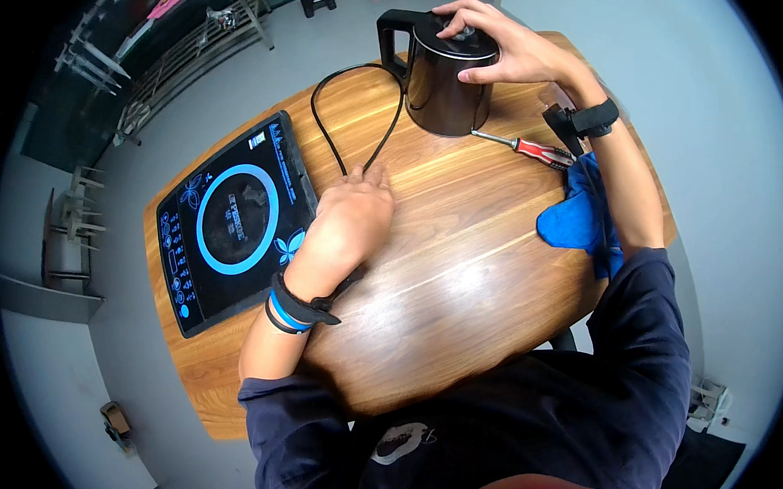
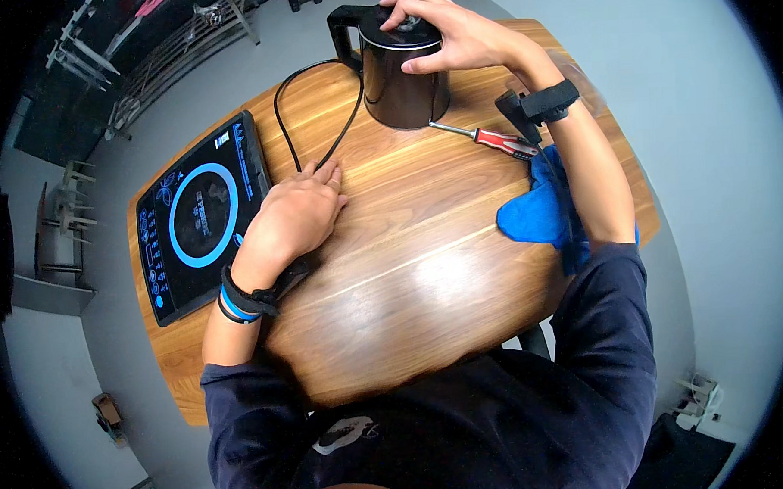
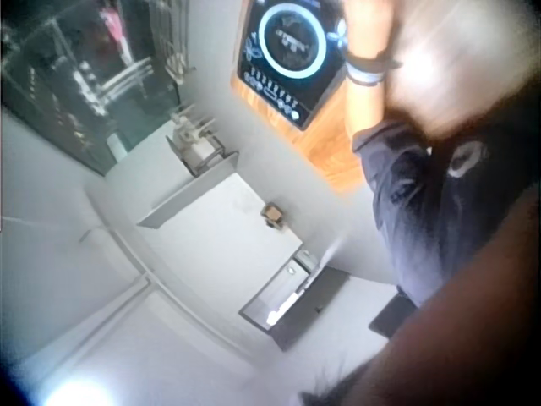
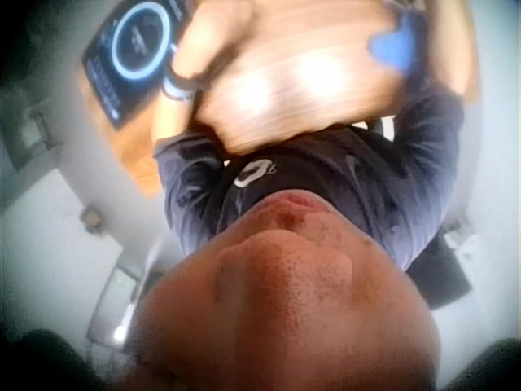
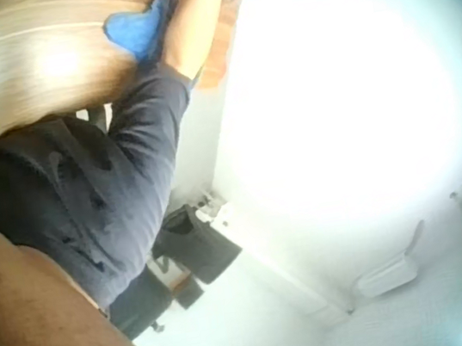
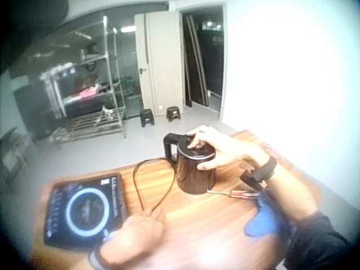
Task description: The person uses a screwdriver to remove screws from the underside of a black induction cooktop, then flips it over to reveal the control panel. They place a stainless steel kettle on the cooktop and wipe its lid with a blue cloth.
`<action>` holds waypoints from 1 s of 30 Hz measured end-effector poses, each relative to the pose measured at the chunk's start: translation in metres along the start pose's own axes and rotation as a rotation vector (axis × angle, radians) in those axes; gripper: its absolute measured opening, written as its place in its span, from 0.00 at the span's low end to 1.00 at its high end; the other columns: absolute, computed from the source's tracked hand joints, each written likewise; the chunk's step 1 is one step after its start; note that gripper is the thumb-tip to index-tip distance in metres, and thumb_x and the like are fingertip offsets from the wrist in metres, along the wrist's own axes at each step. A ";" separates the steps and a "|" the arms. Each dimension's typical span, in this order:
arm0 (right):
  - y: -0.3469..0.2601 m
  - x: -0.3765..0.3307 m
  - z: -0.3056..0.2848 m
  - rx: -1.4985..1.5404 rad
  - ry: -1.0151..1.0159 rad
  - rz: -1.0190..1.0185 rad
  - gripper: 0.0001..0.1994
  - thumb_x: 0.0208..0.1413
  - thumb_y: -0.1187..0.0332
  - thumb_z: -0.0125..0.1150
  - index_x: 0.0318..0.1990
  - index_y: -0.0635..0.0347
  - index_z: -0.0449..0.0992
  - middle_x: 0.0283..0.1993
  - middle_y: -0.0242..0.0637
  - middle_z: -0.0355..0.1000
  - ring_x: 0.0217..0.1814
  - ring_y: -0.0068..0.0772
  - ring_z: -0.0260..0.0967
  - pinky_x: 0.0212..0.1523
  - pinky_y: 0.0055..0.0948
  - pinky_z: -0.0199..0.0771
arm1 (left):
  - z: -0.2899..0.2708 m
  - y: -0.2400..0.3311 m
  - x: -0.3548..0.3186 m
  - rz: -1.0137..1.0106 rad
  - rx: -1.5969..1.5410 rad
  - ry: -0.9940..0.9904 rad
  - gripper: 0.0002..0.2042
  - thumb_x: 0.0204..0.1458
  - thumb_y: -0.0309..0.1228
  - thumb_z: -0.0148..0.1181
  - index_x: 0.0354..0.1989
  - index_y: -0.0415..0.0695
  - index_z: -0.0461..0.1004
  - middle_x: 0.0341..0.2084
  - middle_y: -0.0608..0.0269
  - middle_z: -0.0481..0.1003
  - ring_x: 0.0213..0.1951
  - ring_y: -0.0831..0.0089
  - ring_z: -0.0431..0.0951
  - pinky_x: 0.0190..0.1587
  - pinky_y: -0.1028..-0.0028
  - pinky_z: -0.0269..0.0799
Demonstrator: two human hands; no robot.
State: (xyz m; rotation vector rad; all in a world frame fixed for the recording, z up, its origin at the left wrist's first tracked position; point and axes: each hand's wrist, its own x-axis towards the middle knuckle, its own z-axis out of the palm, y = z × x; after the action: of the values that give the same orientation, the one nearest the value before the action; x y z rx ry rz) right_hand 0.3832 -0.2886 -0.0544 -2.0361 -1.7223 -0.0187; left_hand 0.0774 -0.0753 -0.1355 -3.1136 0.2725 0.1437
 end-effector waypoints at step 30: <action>-0.133 -0.234 0.028 -0.187 -0.240 0.886 0.29 0.55 0.68 0.77 0.61 0.64 0.69 0.53 0.59 0.74 0.56 0.69 0.76 0.55 0.55 0.80 | -0.078 0.000 0.035 0.047 0.014 0.584 0.25 0.63 0.23 0.64 0.71 0.47 0.76 0.70 0.40 0.76 0.72 0.31 0.73 0.67 0.47 0.79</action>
State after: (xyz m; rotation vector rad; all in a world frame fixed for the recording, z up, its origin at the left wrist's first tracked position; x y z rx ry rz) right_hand 0.2009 -0.4824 -0.1058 -2.8594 -0.8098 0.3715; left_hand 0.1191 -0.0831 -0.0607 -3.0541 0.3437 -0.7691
